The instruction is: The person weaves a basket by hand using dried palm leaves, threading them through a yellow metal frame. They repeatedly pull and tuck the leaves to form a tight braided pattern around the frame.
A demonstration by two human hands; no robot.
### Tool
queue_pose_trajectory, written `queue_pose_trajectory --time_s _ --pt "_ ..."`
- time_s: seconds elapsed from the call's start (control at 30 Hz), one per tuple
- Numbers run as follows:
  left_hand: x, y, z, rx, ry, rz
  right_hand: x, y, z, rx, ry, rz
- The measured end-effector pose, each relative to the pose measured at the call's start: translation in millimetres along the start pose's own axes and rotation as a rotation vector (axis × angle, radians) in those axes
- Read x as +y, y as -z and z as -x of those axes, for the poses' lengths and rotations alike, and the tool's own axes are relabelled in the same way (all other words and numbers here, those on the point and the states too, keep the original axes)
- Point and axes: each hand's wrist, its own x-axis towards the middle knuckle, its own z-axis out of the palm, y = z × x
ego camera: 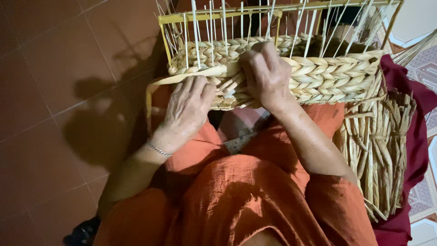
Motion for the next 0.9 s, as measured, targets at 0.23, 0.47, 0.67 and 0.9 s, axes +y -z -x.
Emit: queue_pose_trajectory --time_s 0.23,0.47,0.67,0.9 --pt "-26.7 41.8 -22.1 -0.335 0.317 0.157 3.7 31.0 -10.9 -0.296 -0.003 -0.198" --pt "-6.4 53.1 -47.2 0.454 -0.083 0.083 2.2 18.2 -12.7 -0.271 -0.138 -0.246" --pt "-13.8 -1.5 -60.1 0.306 -0.084 0.028 16.6 22.1 -6.3 -0.401 -0.317 -0.394" --pt "-22.6 -13.8 -82.1 0.101 0.316 0.71 5.8 32.8 -15.7 -0.371 -0.329 -0.483"
